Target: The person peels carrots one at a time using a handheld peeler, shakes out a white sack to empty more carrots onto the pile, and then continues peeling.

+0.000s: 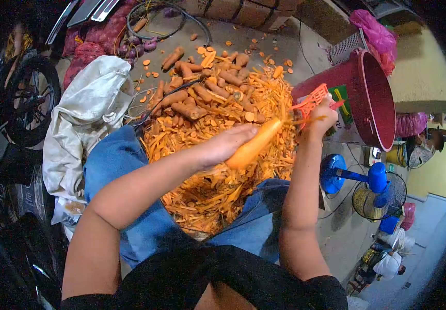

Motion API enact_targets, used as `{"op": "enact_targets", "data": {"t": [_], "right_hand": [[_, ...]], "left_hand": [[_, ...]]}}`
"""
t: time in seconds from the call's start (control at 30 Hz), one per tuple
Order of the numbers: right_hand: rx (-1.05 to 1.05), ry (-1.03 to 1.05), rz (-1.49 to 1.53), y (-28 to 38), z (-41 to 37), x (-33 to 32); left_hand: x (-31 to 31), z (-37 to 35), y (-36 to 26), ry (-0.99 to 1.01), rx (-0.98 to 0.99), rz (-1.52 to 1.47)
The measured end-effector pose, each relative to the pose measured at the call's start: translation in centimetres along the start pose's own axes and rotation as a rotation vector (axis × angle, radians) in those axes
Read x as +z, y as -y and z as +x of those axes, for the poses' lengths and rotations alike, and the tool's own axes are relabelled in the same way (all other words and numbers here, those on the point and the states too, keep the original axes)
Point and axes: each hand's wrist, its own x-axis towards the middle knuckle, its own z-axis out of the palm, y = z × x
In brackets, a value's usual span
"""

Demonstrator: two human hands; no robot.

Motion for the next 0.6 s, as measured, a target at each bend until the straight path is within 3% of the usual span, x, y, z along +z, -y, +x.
{"op": "enact_targets", "data": {"t": [0.03,0.1,0.17,0.2,0.23,0.3,0.37,0.5,0.6], "right_hand": [[0.005,0.121,-0.039,0.8,-0.1,-0.2],[-0.095,0.177,0.096,2.4,-1.9,0.4],[-0.307,0.518,-0.176,4.0,-3.9,0.1],[-0.309,0.519,-0.174,4.8,-4.9,-0.1],[-0.292,0.705,-0.258,5.7,-5.9,-0.3],[-0.239,0.974,-0.397,6.9,-7.1,-0.7],[-0.288,1.002,-0.467,5.6,-7.7,-0.6],[-0.259,0.979,-0.434,5.4,-8.4,-0.6],[-0.158,1.008,-0.399,5.0,-8.2,-0.6]], "left_hand": [[-0.6,0.2,-0.2,0.002,0.003,0.002],[-1.9,0.8,-0.5,-0.139,0.092,0.455],[-2.9,1.1,-1.8,-0.144,0.036,0.483],[-3.2,1.0,-2.2,-0.252,0.124,0.671],[-3.4,1.1,-2.5,-0.362,0.213,0.858],[-3.6,1.2,-2.7,-0.421,0.172,0.91],[-3.7,1.4,-2.4,-0.517,0.241,0.95],[-3.3,1.5,-2.3,-0.479,0.217,1.01],[-3.1,1.5,-2.3,-0.461,0.304,1.025]]}}
